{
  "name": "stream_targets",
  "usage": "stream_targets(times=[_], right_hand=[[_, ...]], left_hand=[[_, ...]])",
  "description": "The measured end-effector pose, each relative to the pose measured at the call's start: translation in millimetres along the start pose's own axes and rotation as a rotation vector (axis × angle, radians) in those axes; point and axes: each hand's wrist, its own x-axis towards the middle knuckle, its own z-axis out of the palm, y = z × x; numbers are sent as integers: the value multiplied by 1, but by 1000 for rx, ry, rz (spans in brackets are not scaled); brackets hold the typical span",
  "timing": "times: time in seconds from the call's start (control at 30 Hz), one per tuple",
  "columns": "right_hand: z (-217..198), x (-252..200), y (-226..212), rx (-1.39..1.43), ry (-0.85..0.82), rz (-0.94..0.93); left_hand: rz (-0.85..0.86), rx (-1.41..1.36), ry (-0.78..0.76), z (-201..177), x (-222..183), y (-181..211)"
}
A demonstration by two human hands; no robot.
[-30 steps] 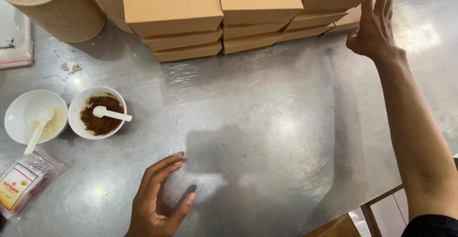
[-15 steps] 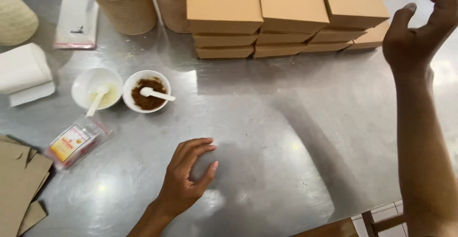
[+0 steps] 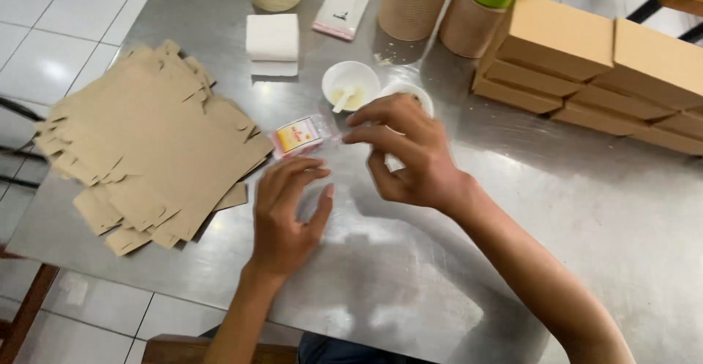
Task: Assembling cardboard food boxes from flat templates and placing small seasoning packets inside.
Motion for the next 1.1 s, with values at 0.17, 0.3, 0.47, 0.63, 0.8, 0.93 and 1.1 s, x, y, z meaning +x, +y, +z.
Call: stream_targets(times=[0.17, 0.3, 0.47, 0.63, 0.8, 0.93, 1.1], right_hand=[[114, -11, -3, 138, -156, -18], [162, -6, -3, 65, -478, -30], [193, -5, 6, 55, -703, -36], [209, -12, 20, -61, -716, -210], [225, -33, 33, -154, -647, -316], [246, -48, 41, -246, -547, -272], [188, 11, -11, -223, -290, 64]], left_hand=[[-170, 387, -24, -79, -36, -72], [-271, 436, -18, -113, -53, -78], [-380, 403, -19, -113, -78, -92], [-370, 442, -5, -112, -83, -96], [-362, 475, 31, -106, -92, -106], [-229, 613, 139, -109, -87, -116], [-138, 619, 352, -115, -65, -117]])
